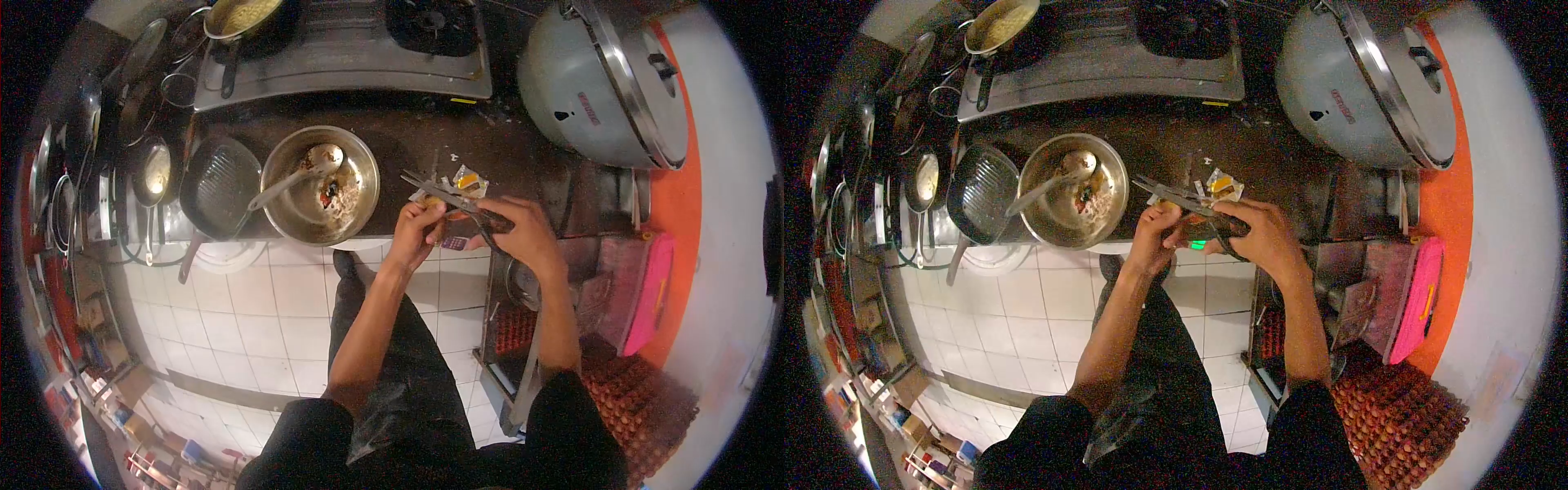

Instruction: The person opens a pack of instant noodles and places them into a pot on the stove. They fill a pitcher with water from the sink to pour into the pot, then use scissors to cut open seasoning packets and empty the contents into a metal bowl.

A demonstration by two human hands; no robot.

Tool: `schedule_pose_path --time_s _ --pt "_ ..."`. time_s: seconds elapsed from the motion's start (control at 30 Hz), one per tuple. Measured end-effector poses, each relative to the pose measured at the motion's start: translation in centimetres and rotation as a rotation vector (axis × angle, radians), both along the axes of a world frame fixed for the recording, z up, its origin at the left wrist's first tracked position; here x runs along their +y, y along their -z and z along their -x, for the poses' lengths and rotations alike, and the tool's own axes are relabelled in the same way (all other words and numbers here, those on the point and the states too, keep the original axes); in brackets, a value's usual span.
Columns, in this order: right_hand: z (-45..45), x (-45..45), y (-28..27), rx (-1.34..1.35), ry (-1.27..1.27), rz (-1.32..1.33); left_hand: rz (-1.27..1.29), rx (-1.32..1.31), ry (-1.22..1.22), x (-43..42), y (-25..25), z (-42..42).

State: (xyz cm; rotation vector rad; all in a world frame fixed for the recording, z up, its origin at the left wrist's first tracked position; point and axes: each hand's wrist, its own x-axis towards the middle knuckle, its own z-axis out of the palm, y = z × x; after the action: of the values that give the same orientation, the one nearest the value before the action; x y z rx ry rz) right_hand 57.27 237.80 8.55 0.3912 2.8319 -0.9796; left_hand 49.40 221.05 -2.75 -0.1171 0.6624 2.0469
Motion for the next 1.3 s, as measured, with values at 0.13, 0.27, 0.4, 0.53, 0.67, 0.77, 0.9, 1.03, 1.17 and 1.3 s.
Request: schedule_pose_path --time_s 0.13,0.27,0.4,0.53,0.67,0.77,0.9,1.03,1.17,1.3 --pt "0.4 -0.6 -1.2 -0.183 0.091 0.087 0.001 0.007 0.053 0.1 0.9 0.0" --pt "-1.3 0.8 4.5 -0.037 0.233 0.325 0.028 -0.048 -0.027 -2.2 1.1 0.4" --pt "-1.1 2.3 9.1 -0.157 0.472 0.182 0.035 -0.043 -0.277 -6.5 0.9 2.7" --pt "-4.5 6.6 20.1 -0.159 0.43 -0.009 0.344 0.154 -0.36 -12.5 5.6 6.7" --pt "0.0 4.2 15.8 -0.229 0.341 -0.098 0.986 1.054 -0.3 -15.4 8.1 9.7" --pt "6.5 -3.4 12.3 -0.079 0.265 0.199 1.455 1.35 -0.04 -15.4 5.9 10.0" --pt "13.3 -13.2 14.2 0.252 -0.104 0.234 1.549 1.617 0.136 -14.4 6.4 10.4" --pt "16.2 -16.5 16.7 0.123 -0.201 0.112 1.527 1.67 0.18 -14.3 6.1 11.2" --pt "16.7 -15.8 18.7 0.102 -0.147 0.109 1.53 1.583 0.283 -16.1 4.2 12.2" --pt "16.3 -16.0 17.3 0.013 -0.135 0.079 1.433 1.61 0.224 -16.8 4.9 12.1"
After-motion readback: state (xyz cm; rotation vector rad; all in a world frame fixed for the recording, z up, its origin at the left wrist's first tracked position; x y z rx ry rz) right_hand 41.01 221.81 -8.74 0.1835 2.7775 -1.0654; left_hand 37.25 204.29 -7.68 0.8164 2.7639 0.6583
